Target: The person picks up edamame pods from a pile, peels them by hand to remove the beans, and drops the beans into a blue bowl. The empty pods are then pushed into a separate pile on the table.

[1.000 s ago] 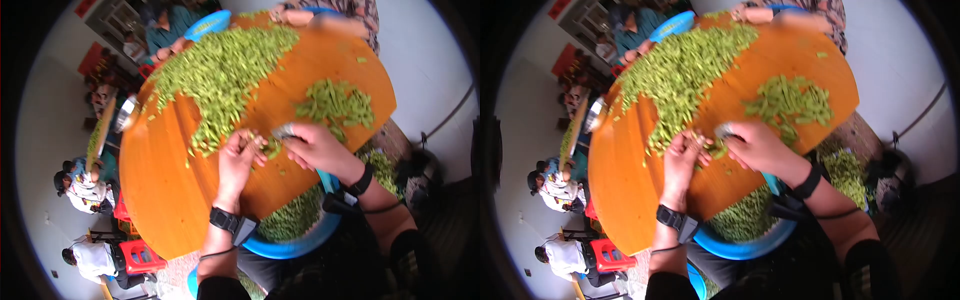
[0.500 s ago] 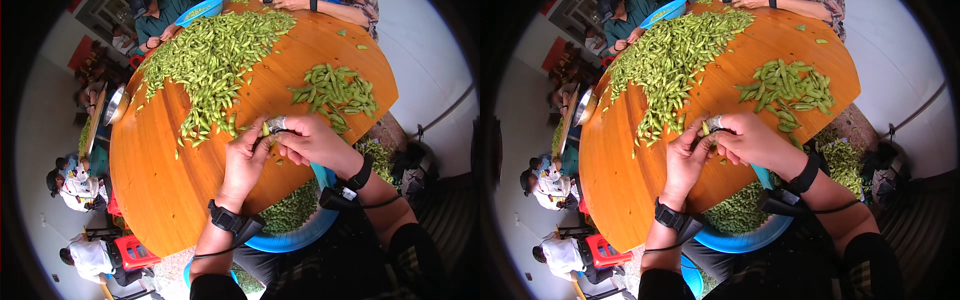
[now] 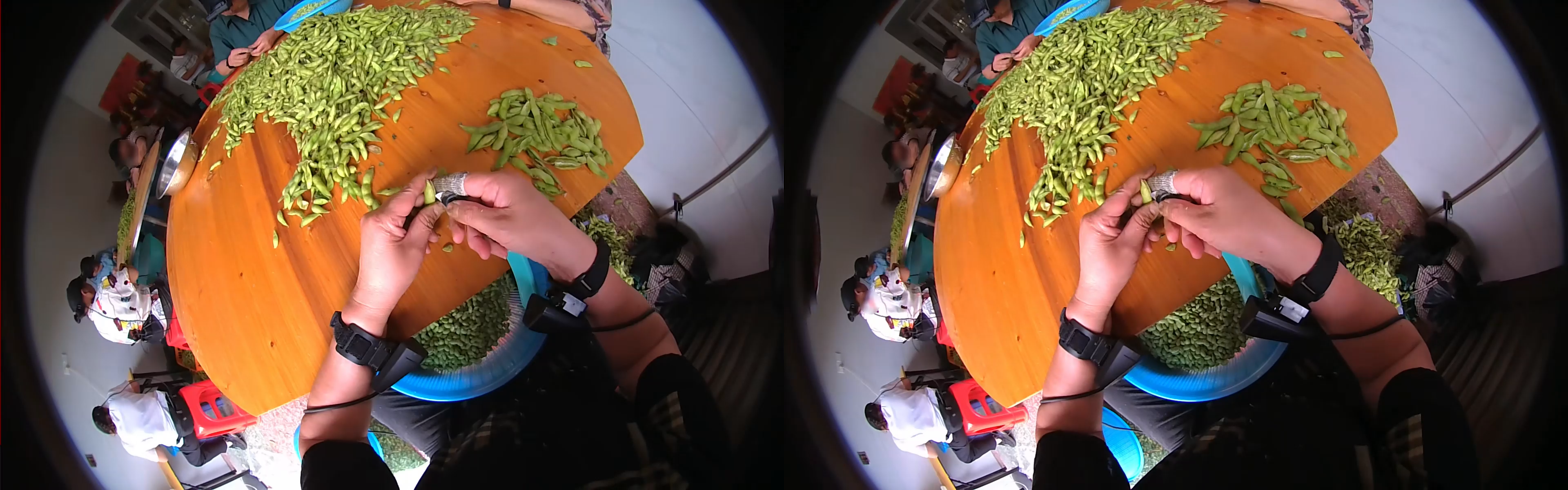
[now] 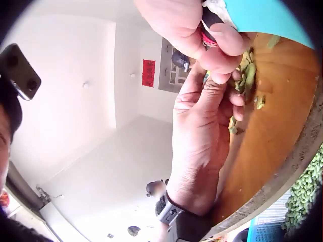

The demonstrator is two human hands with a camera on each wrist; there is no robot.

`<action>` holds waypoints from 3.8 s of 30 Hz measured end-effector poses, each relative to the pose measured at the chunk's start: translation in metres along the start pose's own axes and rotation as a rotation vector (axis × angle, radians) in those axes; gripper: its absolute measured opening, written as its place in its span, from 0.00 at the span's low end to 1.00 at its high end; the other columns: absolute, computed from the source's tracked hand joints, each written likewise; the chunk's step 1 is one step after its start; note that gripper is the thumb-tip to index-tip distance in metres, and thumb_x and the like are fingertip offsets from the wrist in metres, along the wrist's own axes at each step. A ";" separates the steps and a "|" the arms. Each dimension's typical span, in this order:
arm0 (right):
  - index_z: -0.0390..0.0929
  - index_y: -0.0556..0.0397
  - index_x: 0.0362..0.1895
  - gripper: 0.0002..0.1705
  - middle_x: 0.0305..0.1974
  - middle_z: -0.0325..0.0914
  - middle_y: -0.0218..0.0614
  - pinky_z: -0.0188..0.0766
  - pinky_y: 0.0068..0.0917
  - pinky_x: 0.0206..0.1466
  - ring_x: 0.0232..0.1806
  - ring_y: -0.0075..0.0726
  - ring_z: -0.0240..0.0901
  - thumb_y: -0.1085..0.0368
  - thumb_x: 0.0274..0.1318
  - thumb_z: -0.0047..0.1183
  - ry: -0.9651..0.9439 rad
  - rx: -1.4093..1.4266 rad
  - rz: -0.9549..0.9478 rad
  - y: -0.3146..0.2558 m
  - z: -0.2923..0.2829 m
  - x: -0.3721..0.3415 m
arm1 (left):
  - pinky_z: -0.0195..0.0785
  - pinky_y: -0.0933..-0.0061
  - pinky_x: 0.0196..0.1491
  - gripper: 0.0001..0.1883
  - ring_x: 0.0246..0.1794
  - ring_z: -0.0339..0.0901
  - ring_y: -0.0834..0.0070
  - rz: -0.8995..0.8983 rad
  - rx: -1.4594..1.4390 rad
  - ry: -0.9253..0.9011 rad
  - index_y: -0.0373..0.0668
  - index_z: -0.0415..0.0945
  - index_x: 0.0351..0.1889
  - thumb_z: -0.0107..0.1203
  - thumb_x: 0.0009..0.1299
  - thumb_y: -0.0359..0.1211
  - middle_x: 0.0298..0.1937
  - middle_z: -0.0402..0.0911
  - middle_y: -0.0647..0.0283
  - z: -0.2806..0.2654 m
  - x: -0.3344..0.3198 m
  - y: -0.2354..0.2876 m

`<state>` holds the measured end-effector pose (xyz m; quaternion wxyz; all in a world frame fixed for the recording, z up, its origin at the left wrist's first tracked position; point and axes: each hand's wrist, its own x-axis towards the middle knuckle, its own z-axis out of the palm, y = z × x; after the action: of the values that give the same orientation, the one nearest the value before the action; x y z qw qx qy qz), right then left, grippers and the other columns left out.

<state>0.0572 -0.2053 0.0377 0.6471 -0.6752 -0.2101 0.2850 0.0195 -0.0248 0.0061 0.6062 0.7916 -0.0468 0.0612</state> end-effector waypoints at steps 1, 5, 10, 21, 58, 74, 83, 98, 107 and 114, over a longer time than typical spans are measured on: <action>0.75 0.55 0.39 0.07 0.25 0.73 0.26 0.60 0.14 0.17 0.18 0.15 0.69 0.67 0.66 0.44 0.001 -0.012 0.006 0.000 0.000 0.000 | 0.69 0.84 0.28 0.22 0.24 0.71 0.88 -0.012 0.016 -0.013 0.43 0.73 0.61 0.56 0.69 0.23 0.30 0.78 0.70 0.000 0.000 0.000; 0.75 0.55 0.39 0.07 0.25 0.74 0.26 0.60 0.14 0.17 0.18 0.15 0.69 0.67 0.66 0.44 -0.001 0.028 0.007 0.005 0.001 0.003 | 0.68 0.84 0.27 0.22 0.23 0.71 0.88 0.040 0.019 -0.012 0.43 0.73 0.61 0.56 0.69 0.23 0.30 0.77 0.70 0.001 0.001 -0.004; 0.75 0.55 0.39 0.08 0.24 0.73 0.26 0.59 0.14 0.17 0.17 0.14 0.68 0.67 0.66 0.44 -0.019 0.062 0.008 0.005 0.001 0.001 | 0.65 0.87 0.27 0.21 0.24 0.70 0.89 0.024 0.018 -0.013 0.37 0.71 0.63 0.54 0.70 0.22 0.28 0.73 0.74 0.001 0.002 -0.007; 0.74 0.57 0.35 0.06 0.18 0.71 0.27 0.59 0.19 0.19 0.16 0.15 0.64 0.72 0.63 0.44 0.110 0.036 -0.138 0.019 0.013 0.014 | 0.73 0.81 0.33 0.24 0.29 0.76 0.84 0.073 0.137 0.028 0.42 0.72 0.62 0.55 0.66 0.19 0.39 0.79 0.62 0.001 -0.001 -0.001; 0.75 0.56 0.38 0.06 0.20 0.71 0.25 0.56 0.16 0.16 0.16 0.15 0.64 0.70 0.63 0.46 0.165 0.175 0.012 -0.012 0.012 0.005 | 0.64 0.84 0.21 0.19 0.21 0.73 0.82 -0.217 -0.596 -0.056 0.34 0.68 0.59 0.44 0.78 0.38 0.29 0.79 0.65 -0.007 0.006 0.004; 0.75 0.55 0.40 0.06 0.24 0.72 0.27 0.56 0.14 0.18 0.17 0.15 0.62 0.68 0.65 0.46 0.096 0.243 -0.019 -0.009 0.019 0.003 | 0.45 0.88 0.19 0.09 0.20 0.58 0.88 -0.318 -0.547 -0.108 0.41 0.68 0.46 0.43 0.75 0.36 0.30 0.72 0.69 -0.009 0.001 -0.001; 0.76 0.54 0.40 0.07 0.25 0.72 0.28 0.52 0.14 0.17 0.17 0.15 0.60 0.65 0.65 0.48 0.051 0.479 0.070 -0.003 0.006 -0.002 | 0.46 0.87 0.20 0.11 0.21 0.58 0.87 -0.347 -0.574 -0.174 0.39 0.72 0.45 0.37 0.73 0.28 0.31 0.72 0.68 -0.009 0.001 -0.002; 0.72 0.56 0.36 0.06 0.22 0.72 0.27 0.56 0.18 0.14 0.15 0.16 0.62 0.69 0.64 0.43 0.474 -0.030 -0.013 0.025 -0.087 -0.020 | 0.71 0.69 0.42 0.13 0.41 0.76 0.62 0.180 0.654 -0.063 0.39 0.79 0.46 0.54 0.63 0.23 0.39 0.77 0.57 0.004 -0.059 0.058; 0.73 0.60 0.48 0.13 0.24 0.74 0.30 0.65 0.20 0.21 0.17 0.18 0.66 0.70 0.62 0.41 0.284 -0.105 -0.032 0.017 -0.061 -0.034 | 0.72 0.66 0.35 0.08 0.29 0.79 0.60 0.130 0.789 0.152 0.36 0.76 0.38 0.61 0.61 0.25 0.37 0.77 0.55 0.022 -0.007 0.021; 0.73 0.59 0.36 0.07 0.22 0.74 0.29 0.64 0.18 0.19 0.17 0.17 0.67 0.71 0.62 0.43 -0.027 0.071 -0.014 0.021 -0.013 -0.028 | 0.69 0.85 0.30 0.10 0.27 0.75 0.85 -0.156 -0.130 0.103 0.33 0.77 0.48 0.57 0.68 0.22 0.35 0.80 0.65 0.028 -0.026 0.025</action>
<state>0.0429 -0.2345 0.0202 0.6696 -0.6465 -0.2133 0.2969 -0.0091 -0.0584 0.0191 0.6607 0.7477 0.0422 0.0514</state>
